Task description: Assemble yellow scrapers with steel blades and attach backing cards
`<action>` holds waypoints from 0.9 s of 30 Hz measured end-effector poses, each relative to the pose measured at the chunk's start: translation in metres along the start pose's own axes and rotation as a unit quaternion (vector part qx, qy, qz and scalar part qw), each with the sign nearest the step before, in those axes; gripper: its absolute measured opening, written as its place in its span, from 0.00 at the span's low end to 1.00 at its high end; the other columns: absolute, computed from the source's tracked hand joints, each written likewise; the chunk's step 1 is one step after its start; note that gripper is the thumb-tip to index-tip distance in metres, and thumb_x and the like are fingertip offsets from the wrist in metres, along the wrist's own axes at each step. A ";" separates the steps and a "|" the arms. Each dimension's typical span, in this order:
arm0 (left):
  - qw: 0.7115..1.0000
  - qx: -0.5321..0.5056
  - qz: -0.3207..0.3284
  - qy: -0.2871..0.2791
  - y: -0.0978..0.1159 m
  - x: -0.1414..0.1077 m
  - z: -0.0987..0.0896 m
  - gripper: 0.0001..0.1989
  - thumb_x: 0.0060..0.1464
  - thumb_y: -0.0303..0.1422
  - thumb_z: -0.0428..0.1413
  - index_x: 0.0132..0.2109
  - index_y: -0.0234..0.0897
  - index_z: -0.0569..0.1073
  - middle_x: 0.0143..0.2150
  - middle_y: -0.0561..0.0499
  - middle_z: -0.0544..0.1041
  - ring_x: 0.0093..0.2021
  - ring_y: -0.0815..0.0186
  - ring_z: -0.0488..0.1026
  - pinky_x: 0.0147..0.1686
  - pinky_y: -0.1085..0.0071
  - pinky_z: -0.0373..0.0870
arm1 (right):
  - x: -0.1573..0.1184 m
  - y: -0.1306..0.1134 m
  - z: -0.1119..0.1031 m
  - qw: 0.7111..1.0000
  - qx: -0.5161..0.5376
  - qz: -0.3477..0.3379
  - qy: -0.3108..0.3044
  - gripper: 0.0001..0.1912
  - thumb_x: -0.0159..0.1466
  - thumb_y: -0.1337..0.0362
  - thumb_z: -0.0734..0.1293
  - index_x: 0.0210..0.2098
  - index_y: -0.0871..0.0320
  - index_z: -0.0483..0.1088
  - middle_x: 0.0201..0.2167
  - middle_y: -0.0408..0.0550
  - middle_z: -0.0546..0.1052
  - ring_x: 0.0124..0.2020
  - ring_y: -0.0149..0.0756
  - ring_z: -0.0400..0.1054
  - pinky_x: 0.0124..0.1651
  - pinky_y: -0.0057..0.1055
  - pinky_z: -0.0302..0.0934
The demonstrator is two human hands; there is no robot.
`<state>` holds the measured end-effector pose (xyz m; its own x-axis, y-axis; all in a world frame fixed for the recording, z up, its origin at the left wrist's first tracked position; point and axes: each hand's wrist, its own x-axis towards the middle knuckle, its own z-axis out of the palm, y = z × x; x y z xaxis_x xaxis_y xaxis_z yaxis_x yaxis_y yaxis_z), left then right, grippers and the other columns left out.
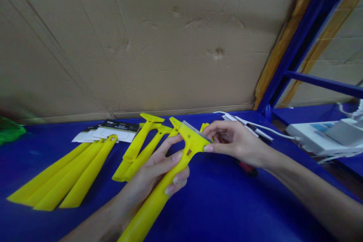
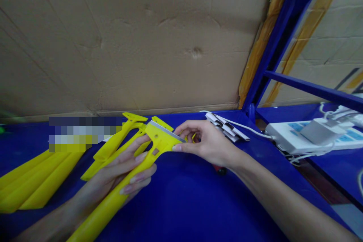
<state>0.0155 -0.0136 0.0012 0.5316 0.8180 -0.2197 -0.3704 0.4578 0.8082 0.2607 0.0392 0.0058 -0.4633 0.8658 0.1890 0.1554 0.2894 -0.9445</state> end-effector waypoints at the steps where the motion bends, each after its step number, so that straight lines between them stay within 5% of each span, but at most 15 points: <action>1: 1.000 0.003 0.001 0.000 0.000 0.000 0.000 0.19 0.63 0.35 0.66 0.56 0.49 0.68 0.25 0.57 0.73 0.20 0.75 0.63 0.22 0.80 0.55 | 0.000 0.000 0.001 1.000 0.001 -0.002 0.003 0.17 0.56 0.57 0.82 0.40 0.57 0.80 0.33 0.42 0.78 0.28 0.30 0.64 0.31 0.30 0.58; 27: 1.000 0.005 0.016 -0.024 -0.006 0.004 -0.010 0.19 0.64 0.36 0.64 0.58 0.46 0.69 0.25 0.56 0.73 0.19 0.74 0.63 0.20 0.77 0.47 | -0.001 0.001 0.003 1.000 -0.020 -0.005 0.021 0.15 0.55 0.59 0.82 0.40 0.55 0.81 0.33 0.41 0.79 0.30 0.31 0.65 0.34 0.31 0.59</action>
<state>0.0124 -0.0095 -0.0094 0.5564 0.8138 -0.1676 -0.3792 0.4282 0.8203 0.2590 0.0379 0.0036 -0.4276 0.8790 0.2108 0.1856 0.3136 -0.9312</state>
